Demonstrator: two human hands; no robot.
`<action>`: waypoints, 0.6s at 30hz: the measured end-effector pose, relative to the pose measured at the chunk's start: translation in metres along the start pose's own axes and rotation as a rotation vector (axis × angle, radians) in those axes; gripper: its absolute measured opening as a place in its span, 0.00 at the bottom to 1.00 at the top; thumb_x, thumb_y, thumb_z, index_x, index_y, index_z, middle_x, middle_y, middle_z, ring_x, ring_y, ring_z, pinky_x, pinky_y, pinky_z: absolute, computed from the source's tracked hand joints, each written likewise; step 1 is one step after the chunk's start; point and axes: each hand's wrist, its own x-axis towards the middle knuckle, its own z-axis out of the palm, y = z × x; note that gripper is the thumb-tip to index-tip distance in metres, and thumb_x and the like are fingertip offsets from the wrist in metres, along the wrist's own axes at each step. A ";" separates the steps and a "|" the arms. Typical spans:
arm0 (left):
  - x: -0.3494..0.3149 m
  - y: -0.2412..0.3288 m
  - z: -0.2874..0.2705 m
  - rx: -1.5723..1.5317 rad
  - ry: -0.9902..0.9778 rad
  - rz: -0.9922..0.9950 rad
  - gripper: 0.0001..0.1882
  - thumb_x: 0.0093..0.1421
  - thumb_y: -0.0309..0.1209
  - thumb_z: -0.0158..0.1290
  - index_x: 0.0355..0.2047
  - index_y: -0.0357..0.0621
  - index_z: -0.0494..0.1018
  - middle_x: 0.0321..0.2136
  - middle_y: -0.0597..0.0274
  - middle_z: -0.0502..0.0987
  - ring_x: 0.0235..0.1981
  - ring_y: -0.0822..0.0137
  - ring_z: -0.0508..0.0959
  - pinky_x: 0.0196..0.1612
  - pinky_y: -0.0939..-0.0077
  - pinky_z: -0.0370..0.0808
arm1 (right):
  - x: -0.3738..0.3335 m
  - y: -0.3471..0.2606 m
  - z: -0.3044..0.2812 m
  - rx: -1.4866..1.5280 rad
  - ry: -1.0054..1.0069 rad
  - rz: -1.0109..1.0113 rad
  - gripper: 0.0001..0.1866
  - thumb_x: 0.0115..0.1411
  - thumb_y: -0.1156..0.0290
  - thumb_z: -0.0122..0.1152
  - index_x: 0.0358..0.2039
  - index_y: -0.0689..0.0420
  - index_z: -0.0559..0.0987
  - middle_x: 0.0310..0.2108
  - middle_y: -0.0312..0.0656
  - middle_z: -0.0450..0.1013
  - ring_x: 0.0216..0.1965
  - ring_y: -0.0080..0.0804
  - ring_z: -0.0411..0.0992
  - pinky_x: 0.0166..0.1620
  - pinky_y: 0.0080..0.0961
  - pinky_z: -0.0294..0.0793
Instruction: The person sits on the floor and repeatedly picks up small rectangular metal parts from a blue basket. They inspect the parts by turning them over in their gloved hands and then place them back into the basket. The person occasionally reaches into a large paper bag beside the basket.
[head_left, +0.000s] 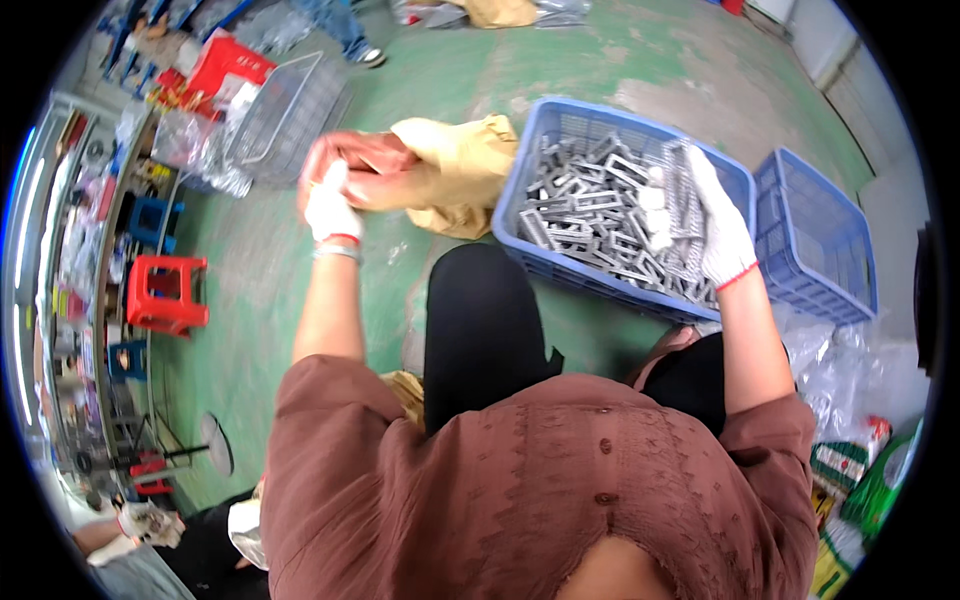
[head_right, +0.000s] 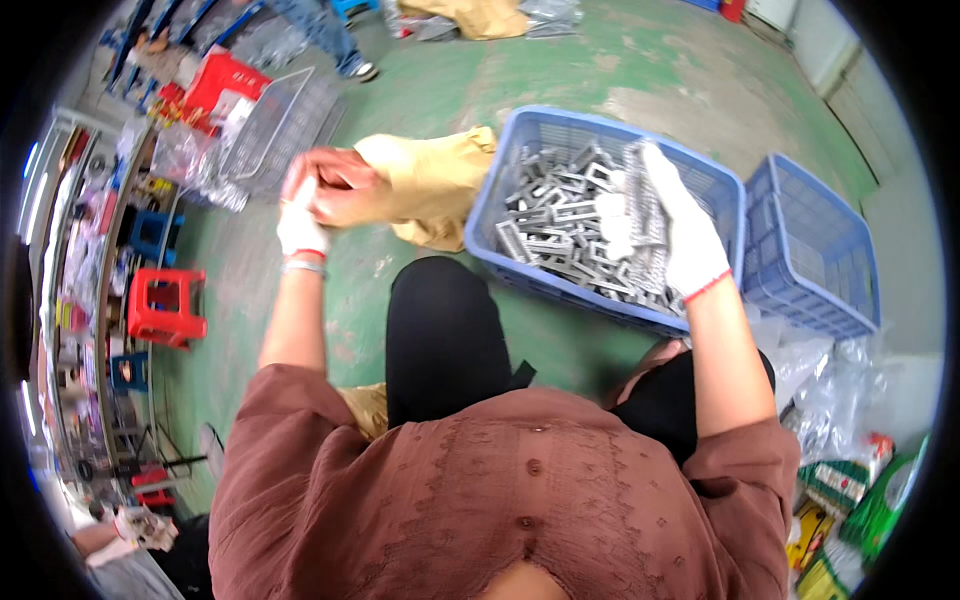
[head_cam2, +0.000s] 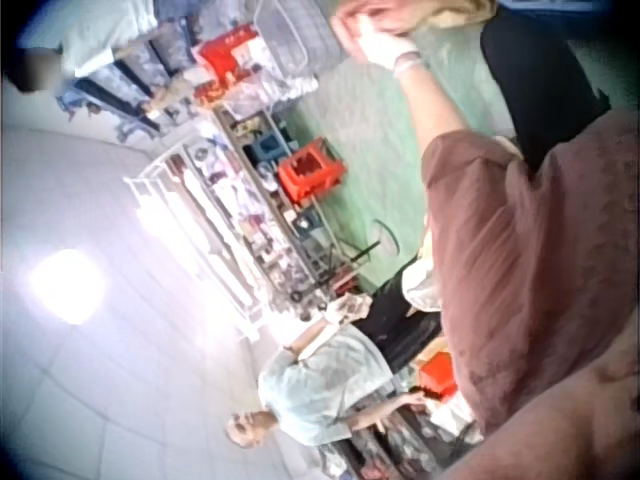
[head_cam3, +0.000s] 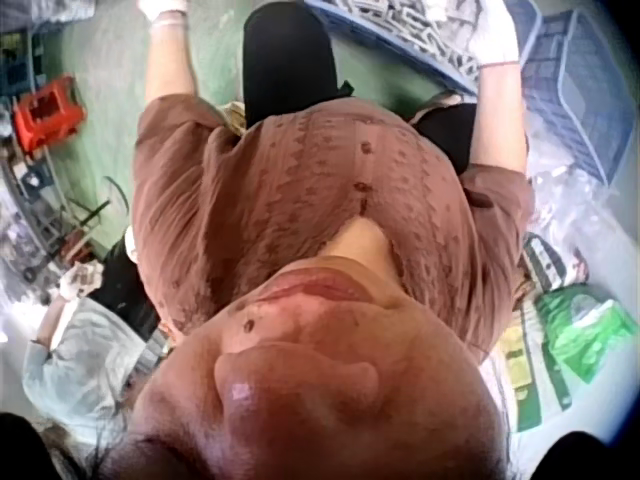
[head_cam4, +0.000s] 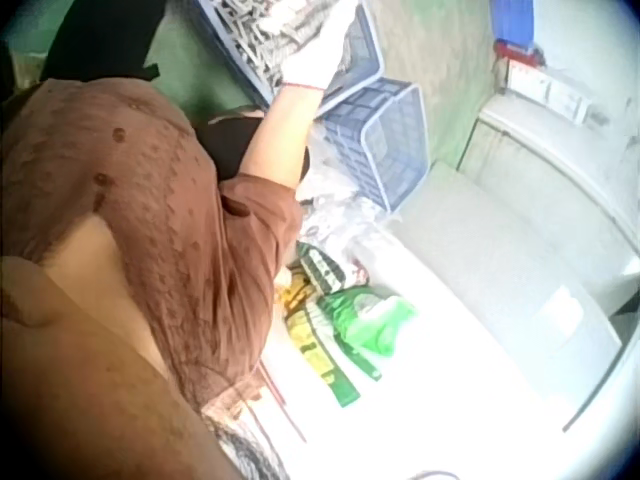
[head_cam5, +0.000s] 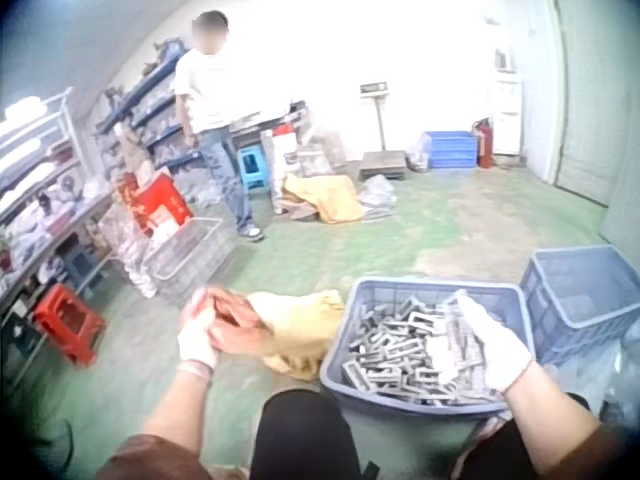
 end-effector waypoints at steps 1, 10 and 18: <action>0.013 0.016 0.021 0.061 -0.112 0.081 0.20 0.60 0.28 0.60 0.52 0.37 0.74 0.45 0.57 0.79 0.45 0.62 0.78 0.51 0.67 0.76 | 0.005 -0.002 -0.004 0.001 -0.037 0.014 0.29 0.64 0.41 0.57 0.44 0.57 0.76 0.33 0.44 0.78 0.27 0.34 0.76 0.26 0.33 0.76; 0.030 0.031 0.133 0.406 -0.170 0.086 0.20 0.60 0.37 0.62 0.46 0.36 0.74 0.37 0.55 0.79 0.38 0.61 0.80 0.39 0.65 0.80 | -0.008 -0.013 -0.003 0.137 -0.282 -0.064 0.32 0.65 0.36 0.53 0.43 0.58 0.76 0.32 0.41 0.75 0.29 0.33 0.72 0.32 0.33 0.74; -0.150 0.018 0.212 1.037 -0.524 1.162 0.43 0.56 0.47 0.66 0.63 0.34 0.62 0.58 0.43 0.68 0.49 0.55 0.77 0.53 0.63 0.74 | -0.040 -0.018 0.000 0.065 -0.222 -0.038 0.32 0.66 0.37 0.50 0.42 0.58 0.76 0.30 0.41 0.73 0.27 0.34 0.73 0.28 0.32 0.76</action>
